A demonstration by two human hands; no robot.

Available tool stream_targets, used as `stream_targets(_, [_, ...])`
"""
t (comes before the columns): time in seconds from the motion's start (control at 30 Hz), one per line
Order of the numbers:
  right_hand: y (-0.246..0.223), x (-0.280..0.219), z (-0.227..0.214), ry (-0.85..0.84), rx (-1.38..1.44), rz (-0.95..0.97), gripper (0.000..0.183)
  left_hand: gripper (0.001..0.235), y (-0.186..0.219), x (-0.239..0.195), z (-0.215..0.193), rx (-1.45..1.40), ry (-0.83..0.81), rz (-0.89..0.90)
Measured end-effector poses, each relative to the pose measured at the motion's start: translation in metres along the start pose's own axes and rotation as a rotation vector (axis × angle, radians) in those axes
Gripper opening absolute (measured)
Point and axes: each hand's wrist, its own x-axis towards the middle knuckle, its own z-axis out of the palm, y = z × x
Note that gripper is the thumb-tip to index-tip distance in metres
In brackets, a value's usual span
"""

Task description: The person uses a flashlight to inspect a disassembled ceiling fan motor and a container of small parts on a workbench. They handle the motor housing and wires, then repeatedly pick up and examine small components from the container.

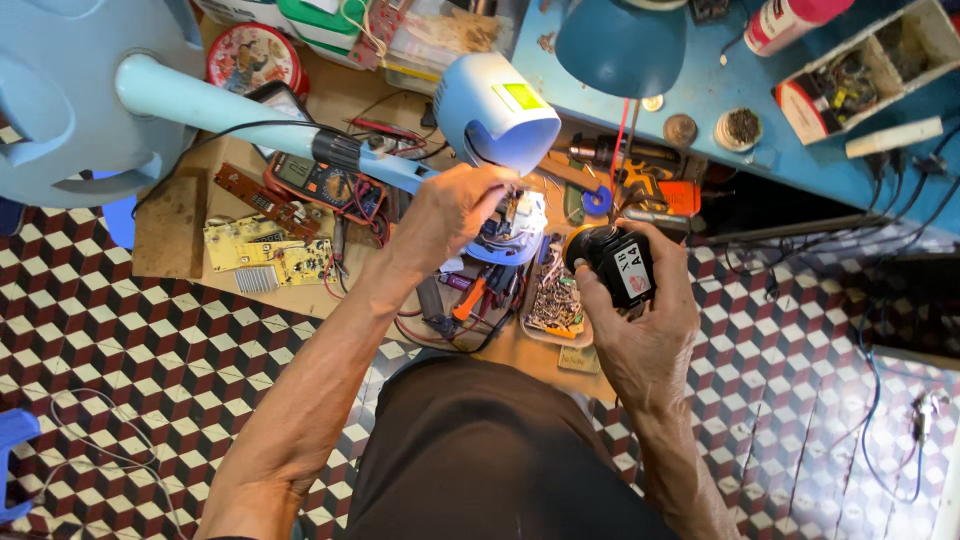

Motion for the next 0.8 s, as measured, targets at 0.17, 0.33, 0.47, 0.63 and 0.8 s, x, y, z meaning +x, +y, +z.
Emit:
stream_targets(0.17, [0.033,-0.02,-0.017,0.056,-0.031,0.187,0.044,0.023,-0.004,0.001,0.005,-0.041,-0.006,0.07])
stream_targets(0.33, [0.062,-0.042,-0.025,0.105,-0.013,0.358,0.042,0.025,0.0,0.002,0.006,-0.051,0.005,-0.019])
stream_targets(0.47, [0.081,-0.058,-0.015,0.083,-0.078,0.446,0.044,0.021,0.003,0.001,0.01,-0.065,0.059,-0.093])
stream_targets(0.63, [0.091,-0.069,-0.006,0.03,-0.104,0.472,0.044,0.021,0.034,-0.026,0.013,-0.06,0.205,-0.234])
stream_targets(0.8, [0.101,-0.069,-0.008,-0.001,-0.16,0.327,0.051,0.017,0.059,-0.083,0.088,-0.32,-0.03,-0.399])
